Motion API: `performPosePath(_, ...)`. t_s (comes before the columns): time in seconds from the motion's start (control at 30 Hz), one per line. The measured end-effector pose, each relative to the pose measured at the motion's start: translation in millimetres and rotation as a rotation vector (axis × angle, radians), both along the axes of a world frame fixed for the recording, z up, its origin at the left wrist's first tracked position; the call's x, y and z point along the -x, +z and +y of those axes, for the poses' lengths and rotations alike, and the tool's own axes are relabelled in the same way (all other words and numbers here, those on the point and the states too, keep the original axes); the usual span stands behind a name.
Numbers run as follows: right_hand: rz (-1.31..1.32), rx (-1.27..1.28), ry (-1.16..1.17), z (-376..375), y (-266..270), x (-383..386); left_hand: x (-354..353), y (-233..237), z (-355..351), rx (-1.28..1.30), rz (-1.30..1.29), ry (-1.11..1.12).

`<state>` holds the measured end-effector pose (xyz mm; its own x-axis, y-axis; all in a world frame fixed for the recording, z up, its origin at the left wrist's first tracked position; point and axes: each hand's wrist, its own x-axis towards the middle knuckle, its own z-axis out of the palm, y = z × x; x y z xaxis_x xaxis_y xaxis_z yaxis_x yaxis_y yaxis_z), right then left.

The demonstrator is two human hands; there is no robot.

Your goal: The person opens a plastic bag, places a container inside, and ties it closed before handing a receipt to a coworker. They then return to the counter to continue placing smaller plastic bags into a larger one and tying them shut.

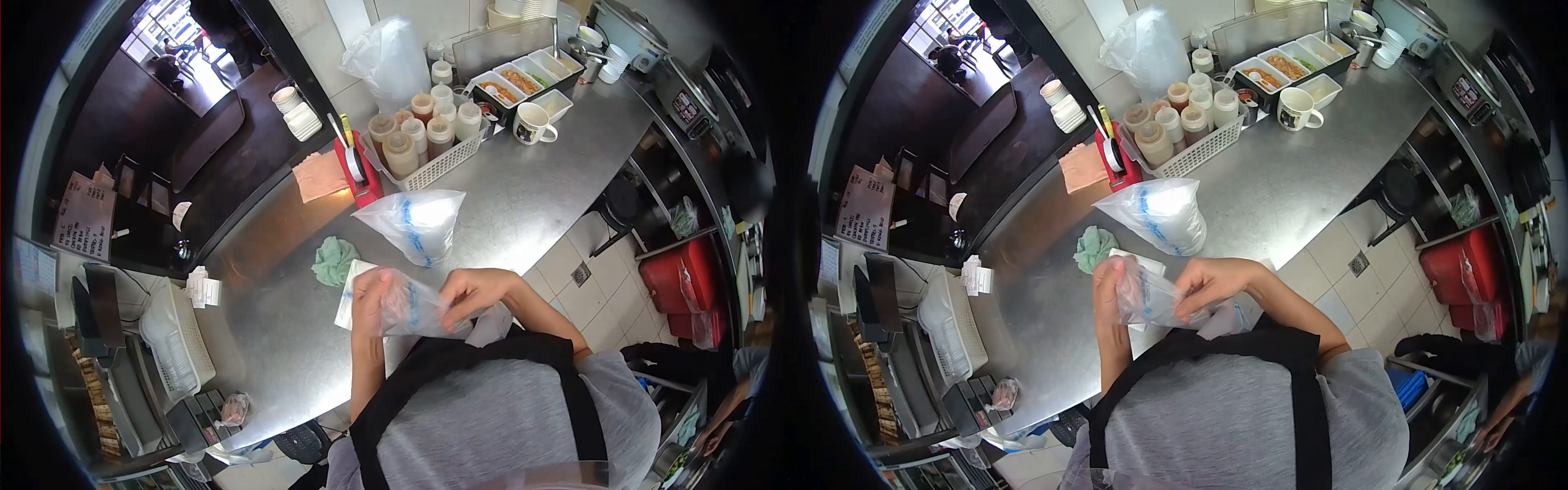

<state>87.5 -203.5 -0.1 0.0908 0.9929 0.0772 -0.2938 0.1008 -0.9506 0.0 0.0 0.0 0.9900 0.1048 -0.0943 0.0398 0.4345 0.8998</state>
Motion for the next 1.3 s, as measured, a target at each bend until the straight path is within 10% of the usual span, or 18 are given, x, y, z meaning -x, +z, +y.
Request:
performPosePath(0.17,0.7,-0.183,-0.292,-4.5,8.8,0.5,-2.7,-22.0,-16.3,0.146,-0.062,-0.418)
performPosePath(0.2,0.572,-0.128,-0.227,-4.7,9.1,-0.8,-13.5,-14.6,-6.2,0.232,-0.321,-0.698)
performPosePath(0.27,0.314,-0.012,-0.097,-8.1,9.0,-3.1,-12.6,-7.0,-18.2,0.435,-0.366,-0.287)
performPosePath(0.37,0.218,-0.034,-0.123,-14.0,18.2,-0.2,-29.6,-1.8,-21.0,0.813,-0.54,-0.438)
performPosePath(0.47,0.234,-0.39,-0.363,-22.0,14.3,-27.6,-33.2,25.7,-1.7,0.469,-0.275,-0.441)
performPosePath(0.63,-0.065,-0.088,-0.941,-1.8,35.9,-52.1,-79.0,53.5,-0.7,-0.558,-0.357,0.202)
performPosePath(0.87,0.059,0.219,-1.121,24.4,19.3,-47.5,-94.8,9.2,-7.6,-0.344,-0.077,0.181)
performPosePath(1.07,-0.461,0.344,-1.056,24.8,-52.2,-72.3,-92.5,-31.4,-11.6,-0.216,0.154,0.118)
performPosePath(1.3,-0.821,0.372,-1.128,23.0,-104.4,-74.1,-87.8,-95.9,-10.2,-0.625,-0.02,0.251)
